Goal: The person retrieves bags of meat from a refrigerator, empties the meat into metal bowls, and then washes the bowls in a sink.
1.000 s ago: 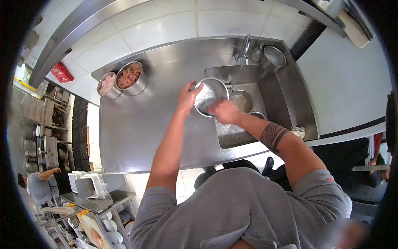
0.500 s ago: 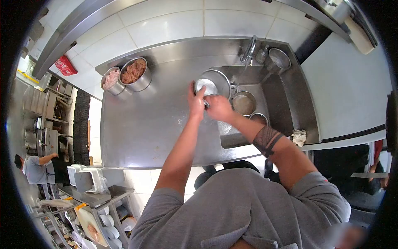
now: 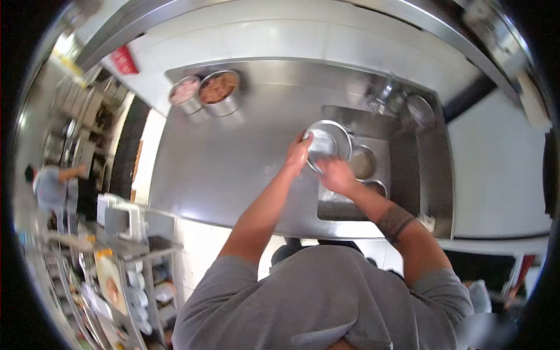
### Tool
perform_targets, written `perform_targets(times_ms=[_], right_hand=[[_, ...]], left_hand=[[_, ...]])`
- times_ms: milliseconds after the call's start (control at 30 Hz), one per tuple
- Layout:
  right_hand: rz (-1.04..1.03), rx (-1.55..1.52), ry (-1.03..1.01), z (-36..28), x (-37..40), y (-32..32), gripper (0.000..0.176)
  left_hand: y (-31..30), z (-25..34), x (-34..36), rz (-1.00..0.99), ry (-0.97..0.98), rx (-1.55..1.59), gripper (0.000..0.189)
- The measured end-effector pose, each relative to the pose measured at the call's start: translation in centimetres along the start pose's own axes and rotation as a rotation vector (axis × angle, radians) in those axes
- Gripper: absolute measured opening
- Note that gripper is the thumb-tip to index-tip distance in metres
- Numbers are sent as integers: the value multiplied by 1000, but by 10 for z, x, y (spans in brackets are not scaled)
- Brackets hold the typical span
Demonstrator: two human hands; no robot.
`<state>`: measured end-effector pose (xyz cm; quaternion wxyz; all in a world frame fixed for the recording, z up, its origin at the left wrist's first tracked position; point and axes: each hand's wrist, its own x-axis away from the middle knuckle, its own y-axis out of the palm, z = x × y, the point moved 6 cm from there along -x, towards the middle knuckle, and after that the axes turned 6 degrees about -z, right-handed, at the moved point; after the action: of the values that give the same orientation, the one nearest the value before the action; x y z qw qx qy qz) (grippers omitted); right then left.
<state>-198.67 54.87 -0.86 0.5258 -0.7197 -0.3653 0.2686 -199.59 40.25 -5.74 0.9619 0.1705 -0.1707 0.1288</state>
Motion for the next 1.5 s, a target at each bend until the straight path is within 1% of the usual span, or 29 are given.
perform_targets(times_ms=[67, 100, 167, 233, 300, 333, 400, 433, 467, 500, 533, 567, 633, 700, 767, 800, 833, 867, 900, 967, 1033, 1067, 1133, 1167, 1200, 1233, 1300, 1367, 1500], right_hand=[[-70, 223, -410, 8, 10, -13, 28], [-56, 224, -379, 19, 2, -19, 27], [-57, 208, -414, 8, -12, -11, 26], [177, -413, 96, 24, -35, -12, 26], [95, -384, 118, 1, -25, -12, 27], [4, -190, -121, 1, -15, -2, 27], [-79, 55, -466, 29, -8, 1, 27], [-86, 99, -576, 27, -6, -12, 26], [-91, 90, -596, 21, -9, -14, 26], [-20, -145, -395, 19, -25, -28, 26], [48, -375, -190, 23, -37, -36, 26], [43, -376, -206, 17, -36, -30, 26], [117, -251, -113, 23, -20, -6, 26], [-42, -66, -219, 56, -19, 7, 25], [-132, 104, -639, 55, -8, -7, 22], [-93, -5, -530, 43, -17, -30, 25], [-90, -6, -531, 28, -21, -28, 25], [-57, -309, -286, 29, -32, -30, 28], [-26, -605, -30, 34, -32, -25, 31], [-22, -511, 104, 56, -15, 2, 36], [-215, 81, -327, 80, 6, 32, 36], [-309, 237, -383, 80, 6, 23, 36], [-209, 110, -326, 68, -8, -15, 34], [-137, -76, -183, 57, -17, -33, 36], [113, -341, -114, 51, -20, -34, 31], [173, -388, -39, 51, -12, -13, 29], [258, -431, 57, 72, 1, -10, 27], [-42, 56, -462, 60, 23, -22, 28], [-108, 112, -323, 67, 17, -51, 30]], left_hand=[[-13, 29, 8, -11, 83, -197, 74], [-9, 40, 10, -69, 133, -409, 75], [-5, 14, -11, 95, 321, -68, 79], [22, 24, 17, 406, 516, -223, 83], [4, 9, 1, 293, 154, -324, 89], [-18, 17, 8, 350, 154, -317, 89], [-20, 34, 13, -39, 38, -486, 89], [-19, 31, 16, -11, 38, -481, 89], [-8, 30, 23, 125, 182, -377, 87], [5, 25, 26, 258, 334, -277, 85], [19, 2, 17, 473, 348, -422, 82], [15, 9, 21, 489, 351, -420, 82], [14, 13, 23, 294, 94, -223, 81], [-9, 2, -5, 188, 99, -297, 75], [-1, 25, 17, 77, 63, -584, 69], [16, 13, 20, 79, 53, -581, 69], [33, 3, 22, 316, 130, -489, 69], [37, 2, 24, 549, 211, -389, 70], [37, 2, 18, 548, 213, -386, 70], [26, -12, -5, 389, 107, -367, 74], [-2, -25, -39, 111, 114, -524, 74], [6, -34, -51, -17, 150, -552, 74], [30, 10, 7, 107, 183, -59, 71], [45, 21, 16, 223, 276, -14, 70], [50, 11, 6, 302, 384, -110, 70], [57, 2, 0, 383, 500, -197, 69], [41, 8, -7, 171, 111, -201, 66], [25, 5, -18, -156, 40, -313, 78], [59, 7, 8, -41, 143, 8, 79]])
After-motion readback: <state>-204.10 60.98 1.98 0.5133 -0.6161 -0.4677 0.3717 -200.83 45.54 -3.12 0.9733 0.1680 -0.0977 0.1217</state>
